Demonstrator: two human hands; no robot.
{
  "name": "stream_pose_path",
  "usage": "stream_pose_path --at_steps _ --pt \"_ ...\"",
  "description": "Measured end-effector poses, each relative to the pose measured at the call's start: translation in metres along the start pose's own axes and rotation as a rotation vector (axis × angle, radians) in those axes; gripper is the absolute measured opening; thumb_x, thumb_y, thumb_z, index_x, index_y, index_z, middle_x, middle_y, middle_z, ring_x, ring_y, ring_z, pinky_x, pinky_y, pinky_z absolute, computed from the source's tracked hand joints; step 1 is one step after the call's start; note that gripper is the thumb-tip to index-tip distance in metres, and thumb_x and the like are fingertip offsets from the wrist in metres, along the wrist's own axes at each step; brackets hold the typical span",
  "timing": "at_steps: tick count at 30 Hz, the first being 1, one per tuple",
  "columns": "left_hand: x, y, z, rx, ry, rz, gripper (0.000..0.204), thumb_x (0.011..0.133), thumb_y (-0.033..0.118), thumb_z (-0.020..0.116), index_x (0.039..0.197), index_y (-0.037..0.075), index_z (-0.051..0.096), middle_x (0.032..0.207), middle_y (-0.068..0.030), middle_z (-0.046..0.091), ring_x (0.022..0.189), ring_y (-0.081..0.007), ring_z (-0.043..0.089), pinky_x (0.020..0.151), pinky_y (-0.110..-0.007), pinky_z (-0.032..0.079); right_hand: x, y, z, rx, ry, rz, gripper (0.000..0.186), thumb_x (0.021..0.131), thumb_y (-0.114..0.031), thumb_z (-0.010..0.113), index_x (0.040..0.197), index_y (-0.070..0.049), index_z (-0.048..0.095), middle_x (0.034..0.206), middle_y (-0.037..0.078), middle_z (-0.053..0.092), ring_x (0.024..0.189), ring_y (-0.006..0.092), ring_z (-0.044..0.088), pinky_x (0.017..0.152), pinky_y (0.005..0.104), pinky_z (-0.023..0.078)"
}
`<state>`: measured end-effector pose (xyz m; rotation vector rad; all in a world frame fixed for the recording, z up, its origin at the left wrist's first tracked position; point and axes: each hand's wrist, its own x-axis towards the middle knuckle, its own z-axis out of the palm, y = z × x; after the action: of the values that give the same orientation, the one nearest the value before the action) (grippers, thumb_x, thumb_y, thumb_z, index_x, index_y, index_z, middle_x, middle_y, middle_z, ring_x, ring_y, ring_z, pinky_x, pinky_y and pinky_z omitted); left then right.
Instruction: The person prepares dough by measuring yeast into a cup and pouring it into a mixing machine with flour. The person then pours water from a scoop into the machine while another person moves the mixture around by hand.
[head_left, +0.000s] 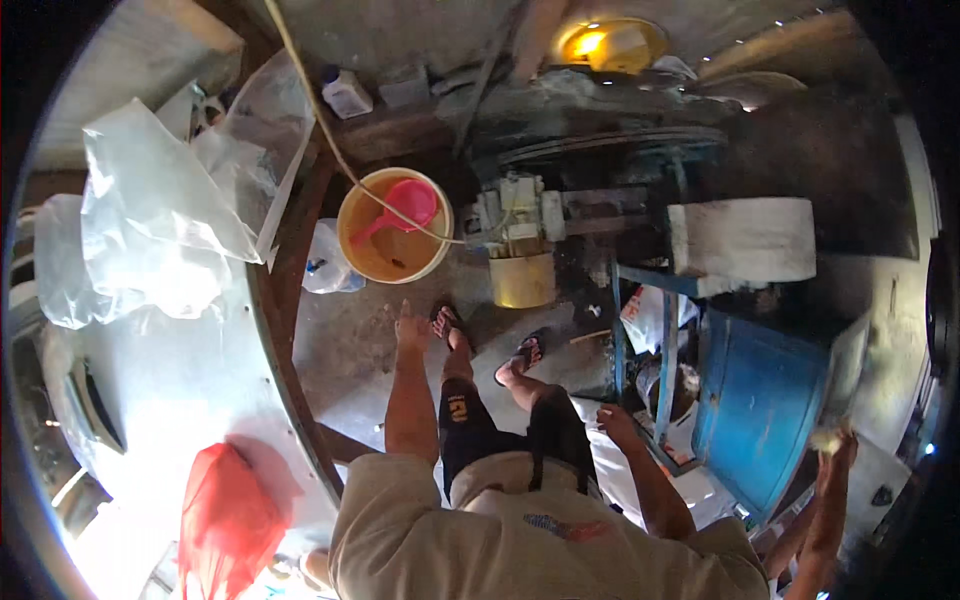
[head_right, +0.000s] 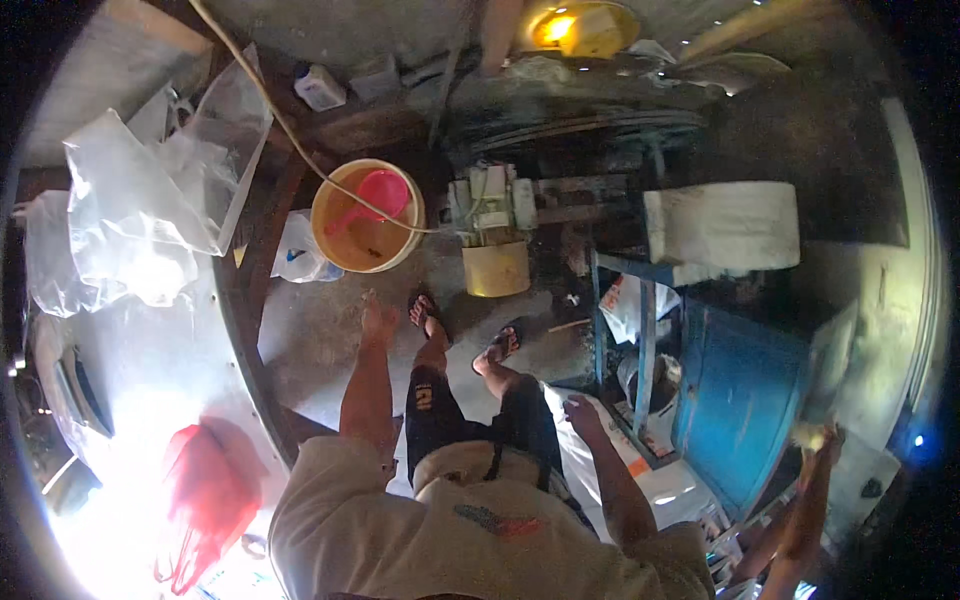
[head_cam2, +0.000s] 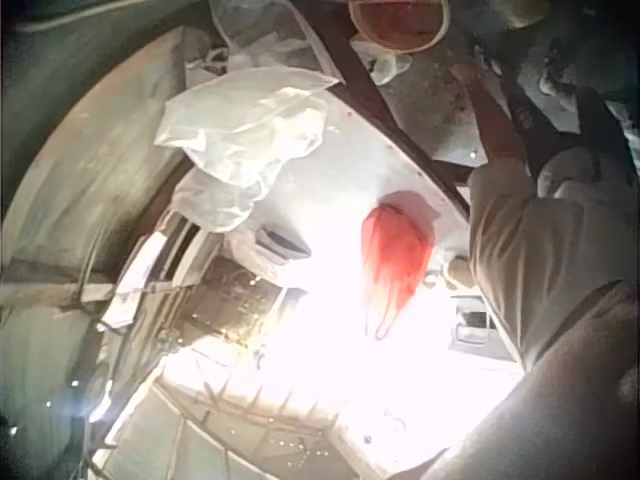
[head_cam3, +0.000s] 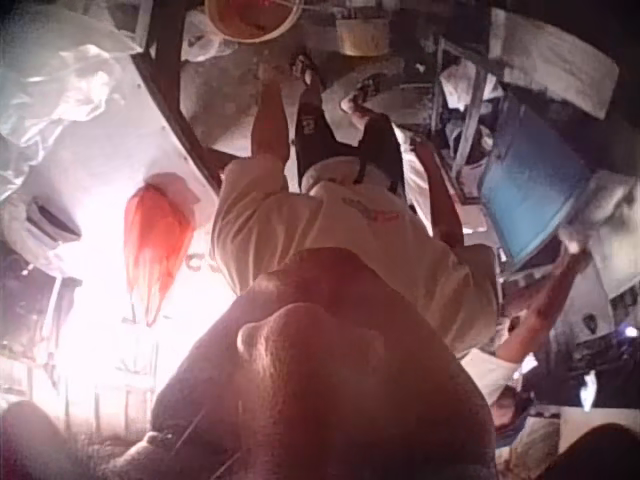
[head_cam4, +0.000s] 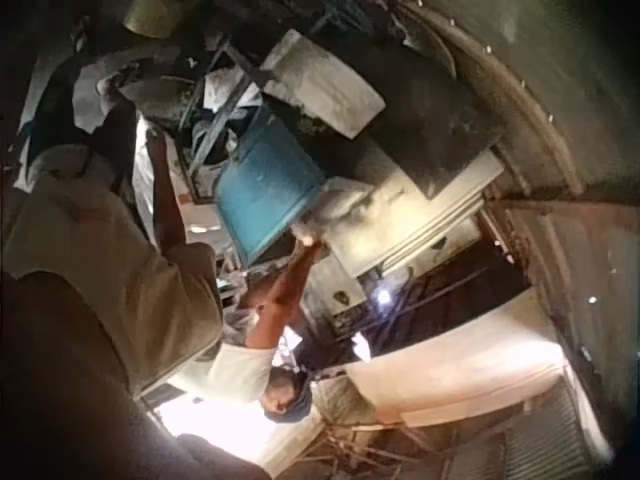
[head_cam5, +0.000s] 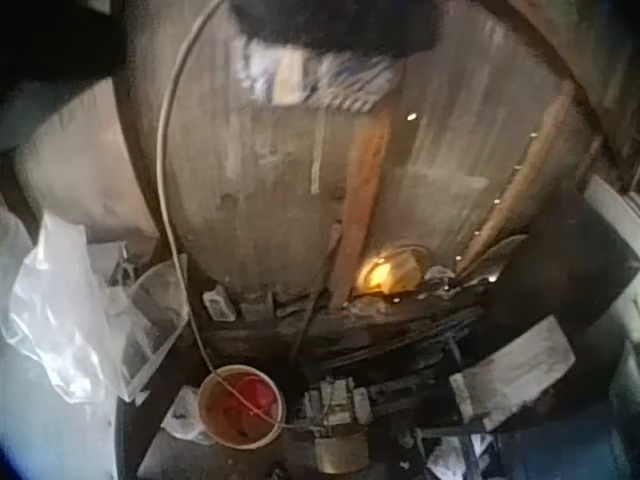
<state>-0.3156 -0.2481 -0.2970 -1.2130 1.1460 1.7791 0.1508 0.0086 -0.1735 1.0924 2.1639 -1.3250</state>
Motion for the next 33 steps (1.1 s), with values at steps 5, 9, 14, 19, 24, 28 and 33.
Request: stream_pose_path --at_steps 5,9,14,19,24,28,33 --pt "0.169 0.014 -0.082 -0.218 -0.735 0.115 0.045 0.089 0.038 0.053 0.129 0.022 0.041 0.069 -0.0057 0.052 0.063 -0.0186 0.053 0.060 -0.034 0.044 0.046 -0.067 0.003 0.325 -0.095 0.442 0.036 0.088 -0.021 0.056 0.116 0.000 0.051 0.088 0.012 0.061 0.076 0.0173 0.061 0.066 0.0321 0.051" --pt "0.177 0.040 -0.002 -0.066 -0.005 0.225 0.052 0.087 0.035 0.057 0.131 0.014 0.038 0.097 -0.0092 0.057 0.092 -0.0225 0.056 0.084 -0.033 0.046 0.051 -0.057 0.040 0.123 -0.140 0.397 0.034 0.088 -0.019 0.055 0.117 0.000 0.050 0.085 0.010 0.062 0.073 0.0173 0.061 0.064 0.0309 0.050" --pt "0.167 0.038 0.022 -0.306 -0.089 0.196 0.052 0.084 0.035 0.059 0.127 0.011 0.040 0.118 -0.0065 0.049 0.110 -0.0258 0.047 0.091 -0.039 0.043 0.034 -0.096 0.057 0.260 -0.148 0.517 0.035 0.087 -0.018 0.056 0.117 -0.001 0.050 0.084 0.009 0.061 0.071 0.0161 0.060 0.062 0.0292 0.049" --pt "0.184 0.026 0.000 -0.226 -0.141 0.158 0.034 0.080 0.025 0.058 0.110 0.012 0.046 0.100 -0.0043 0.052 0.086 -0.0230 0.052 0.071 -0.038 0.044 0.037 -0.096 0.054 0.312 -0.100 0.568 0.038 0.087 -0.021 0.056 0.119 -0.001 0.048 0.086 0.010 0.063 0.074 0.0163 0.062 0.064 0.0287 0.048" --pt "0.216 0.022 -0.046 -0.282 -0.196 0.156 0.017 0.074 0.017 0.059 0.087 0.012 0.051 0.083 -0.0022 0.048 0.078 -0.0198 0.053 0.071 -0.037 0.046 0.072 -0.113 0.043 0.247 -0.176 0.491 0.037 0.087 -0.021 0.055 0.117 0.000 0.050 0.091 0.014 0.064 0.082 0.0212 0.064 0.072 0.0328 0.051" --pt "0.175 0.023 0.007 -0.248 -0.170 0.195 0.024 0.072 0.017 0.060 0.095 0.012 0.053 0.081 0.0014 0.053 0.074 -0.0151 0.051 0.059 -0.029 0.040 0.072 -0.095 0.049 0.216 -0.132 0.453 0.037 0.088 -0.025 0.053 0.117 -0.002 0.051 0.092 0.013 0.064 0.081 0.0196 0.063 0.074 0.0306 0.049" --pt "0.158 -0.012 0.010 -0.335 -0.193 0.260 0.021 0.076 0.013 0.061 0.095 0.010 0.052 0.084 0.0005 0.053 0.074 -0.0163 0.052 0.062 -0.030 0.043 0.094 -0.090 0.027 0.207 -0.171 0.333 0.037 0.089 -0.024 0.053 0.119 -0.003 0.050 0.093 0.012 0.062 0.084 0.0182 0.060 0.075 0.0287 0.047"
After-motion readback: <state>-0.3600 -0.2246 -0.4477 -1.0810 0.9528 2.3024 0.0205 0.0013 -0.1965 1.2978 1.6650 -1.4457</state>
